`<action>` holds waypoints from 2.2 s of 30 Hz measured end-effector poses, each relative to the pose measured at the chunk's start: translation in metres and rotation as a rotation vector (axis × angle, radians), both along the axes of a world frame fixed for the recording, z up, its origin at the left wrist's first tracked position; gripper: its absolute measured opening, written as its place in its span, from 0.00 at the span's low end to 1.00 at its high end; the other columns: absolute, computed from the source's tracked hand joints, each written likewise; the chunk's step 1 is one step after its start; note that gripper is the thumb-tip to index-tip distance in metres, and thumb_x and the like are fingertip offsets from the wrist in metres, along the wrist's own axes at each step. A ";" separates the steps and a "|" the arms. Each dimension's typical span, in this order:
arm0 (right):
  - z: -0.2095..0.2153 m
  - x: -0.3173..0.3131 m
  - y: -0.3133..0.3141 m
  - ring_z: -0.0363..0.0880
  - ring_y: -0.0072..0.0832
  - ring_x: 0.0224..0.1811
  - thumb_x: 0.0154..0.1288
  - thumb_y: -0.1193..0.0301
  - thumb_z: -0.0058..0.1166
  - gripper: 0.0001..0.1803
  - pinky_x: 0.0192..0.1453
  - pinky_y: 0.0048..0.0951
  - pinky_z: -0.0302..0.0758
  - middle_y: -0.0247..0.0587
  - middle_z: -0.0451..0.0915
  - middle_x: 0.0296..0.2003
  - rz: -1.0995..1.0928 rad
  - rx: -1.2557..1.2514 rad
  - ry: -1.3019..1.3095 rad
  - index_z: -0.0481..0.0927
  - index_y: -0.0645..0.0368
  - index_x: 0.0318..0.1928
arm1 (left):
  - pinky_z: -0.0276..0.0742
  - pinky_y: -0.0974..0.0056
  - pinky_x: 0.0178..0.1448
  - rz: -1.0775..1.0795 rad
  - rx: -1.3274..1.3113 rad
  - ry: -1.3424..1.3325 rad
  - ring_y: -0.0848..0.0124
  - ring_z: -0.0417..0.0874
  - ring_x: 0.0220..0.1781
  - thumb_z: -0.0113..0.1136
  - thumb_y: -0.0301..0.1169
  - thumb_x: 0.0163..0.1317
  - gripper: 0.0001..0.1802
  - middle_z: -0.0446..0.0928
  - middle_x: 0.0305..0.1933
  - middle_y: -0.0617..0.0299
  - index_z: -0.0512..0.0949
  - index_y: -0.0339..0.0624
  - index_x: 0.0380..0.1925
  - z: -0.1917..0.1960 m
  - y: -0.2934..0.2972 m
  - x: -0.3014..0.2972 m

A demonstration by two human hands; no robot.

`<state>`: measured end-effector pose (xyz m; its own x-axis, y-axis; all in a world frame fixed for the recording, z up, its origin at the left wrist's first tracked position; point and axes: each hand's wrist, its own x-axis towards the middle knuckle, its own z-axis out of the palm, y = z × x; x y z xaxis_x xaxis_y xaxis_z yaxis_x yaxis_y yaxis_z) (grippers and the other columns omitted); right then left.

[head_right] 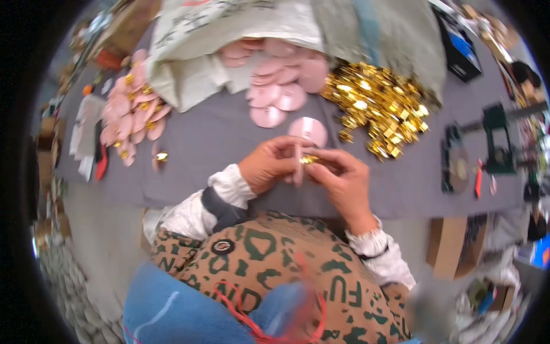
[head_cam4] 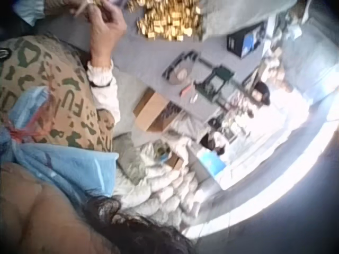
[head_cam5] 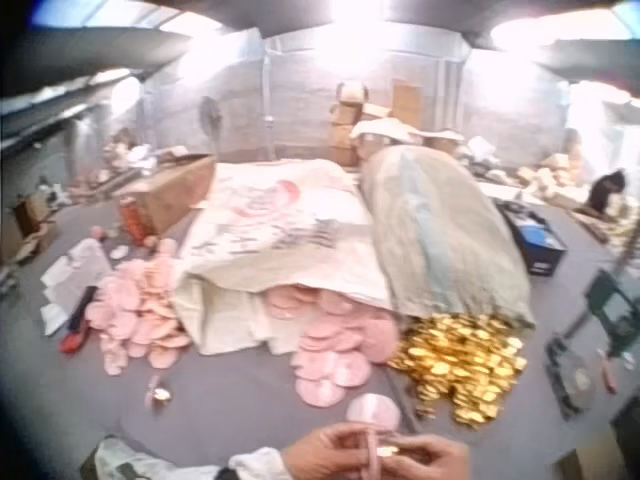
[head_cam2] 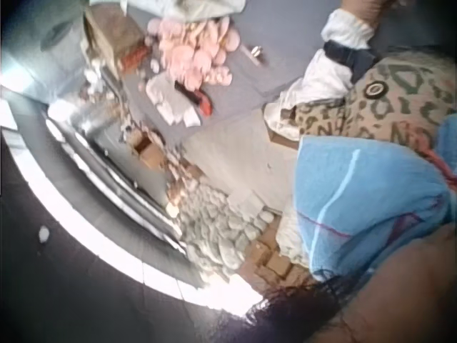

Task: The person picks up a pink plastic disc and a gold bell, fits the bell into the center of the disc, and places the assembled piece onto a pile. This process is repeated, with the person occasionally reaching into a large white bag for more components.

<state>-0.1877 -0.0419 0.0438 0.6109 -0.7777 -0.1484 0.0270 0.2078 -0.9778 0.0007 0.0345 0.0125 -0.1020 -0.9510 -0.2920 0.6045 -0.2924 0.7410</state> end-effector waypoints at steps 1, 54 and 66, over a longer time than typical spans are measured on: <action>0.005 0.004 -0.001 0.85 0.24 0.37 0.61 0.79 0.64 0.15 0.40 0.23 0.83 0.40 0.85 0.38 0.023 -0.007 0.101 0.82 0.68 0.49 | 0.78 0.71 0.36 0.029 -0.008 -0.078 0.76 0.81 0.37 0.66 0.25 0.61 0.25 0.81 0.41 0.63 0.74 0.40 0.59 0.004 0.003 0.001; -0.050 -0.032 -0.039 0.83 0.36 0.42 0.55 0.76 0.66 0.16 0.44 0.30 0.80 0.42 0.82 0.46 -0.296 -0.989 0.435 0.82 0.59 0.47 | 0.75 0.58 0.59 -0.146 -0.250 -1.515 0.58 0.79 0.50 0.70 0.27 0.51 0.31 0.77 0.53 0.50 0.72 0.36 0.57 0.010 -0.058 0.009; -0.026 -0.009 -0.019 0.85 0.35 0.40 0.54 0.80 0.68 0.15 0.42 0.28 0.82 0.44 0.84 0.43 -0.227 -0.987 0.188 0.85 0.60 0.44 | 0.74 0.69 0.33 0.133 -0.275 -1.188 0.77 0.79 0.29 0.67 0.30 0.59 0.12 0.82 0.32 0.59 0.82 0.41 0.43 0.015 -0.039 -0.024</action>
<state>-0.1971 -0.0612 0.0176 0.4674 -0.6991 0.5411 -0.2058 -0.6813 -0.7025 -0.0235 -0.0042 0.0274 0.1934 -0.9783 0.0747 -0.4756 -0.0269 0.8792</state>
